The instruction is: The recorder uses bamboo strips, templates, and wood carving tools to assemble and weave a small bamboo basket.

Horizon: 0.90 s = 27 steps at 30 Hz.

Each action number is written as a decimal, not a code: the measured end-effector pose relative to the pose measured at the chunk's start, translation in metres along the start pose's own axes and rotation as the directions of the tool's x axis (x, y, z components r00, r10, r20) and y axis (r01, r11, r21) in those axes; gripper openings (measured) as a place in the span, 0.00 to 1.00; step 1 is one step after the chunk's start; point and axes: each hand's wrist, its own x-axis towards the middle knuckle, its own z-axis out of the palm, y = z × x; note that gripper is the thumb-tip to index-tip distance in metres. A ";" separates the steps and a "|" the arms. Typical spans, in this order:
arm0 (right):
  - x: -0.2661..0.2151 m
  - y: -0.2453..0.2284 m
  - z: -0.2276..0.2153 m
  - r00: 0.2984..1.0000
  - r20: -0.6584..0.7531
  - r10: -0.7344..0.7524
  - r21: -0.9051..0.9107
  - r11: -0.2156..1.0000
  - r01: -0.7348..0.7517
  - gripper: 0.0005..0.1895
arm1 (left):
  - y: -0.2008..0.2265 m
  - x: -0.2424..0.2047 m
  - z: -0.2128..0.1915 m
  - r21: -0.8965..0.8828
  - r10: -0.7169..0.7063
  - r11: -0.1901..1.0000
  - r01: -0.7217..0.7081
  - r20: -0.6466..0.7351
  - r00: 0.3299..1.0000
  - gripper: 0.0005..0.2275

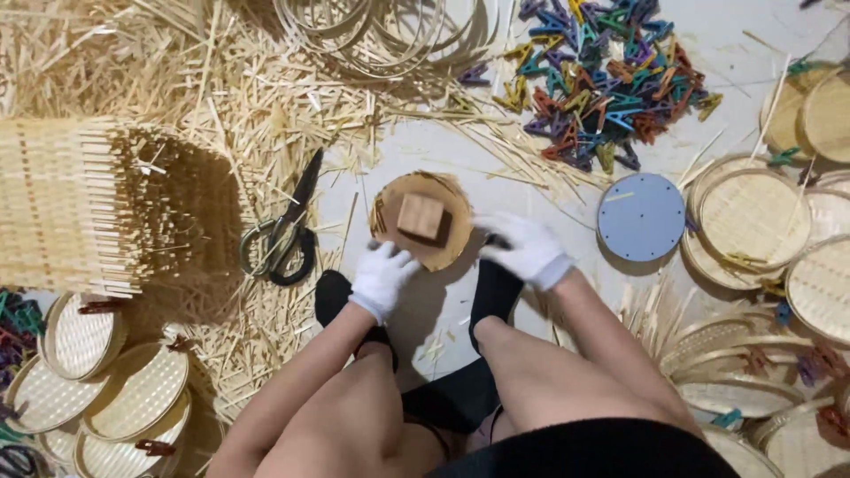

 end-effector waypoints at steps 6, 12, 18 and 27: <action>0.022 -0.042 0.000 0.960 0.201 -0.196 -0.192 0.953 0.235 0.27 | -0.007 0.015 -0.106 -0.229 -0.174 0.965 0.129 -0.187 0.967 0.07; 0.044 -0.062 -0.004 0.969 0.180 -0.169 -0.089 0.978 0.187 0.24 | -0.038 0.006 -0.107 -0.463 -0.411 0.813 0.354 -0.027 0.911 0.06; 0.052 -0.085 -0.002 0.980 0.193 -0.052 0.143 0.989 0.025 0.32 | -0.019 0.024 -0.141 -0.218 -0.167 0.971 0.096 -0.339 0.926 0.22; 0.042 -0.101 0.007 0.986 0.095 -0.134 0.080 0.989 0.127 0.18 | -0.024 0.012 -0.116 -0.218 -0.271 0.954 0.205 -0.337 0.901 0.11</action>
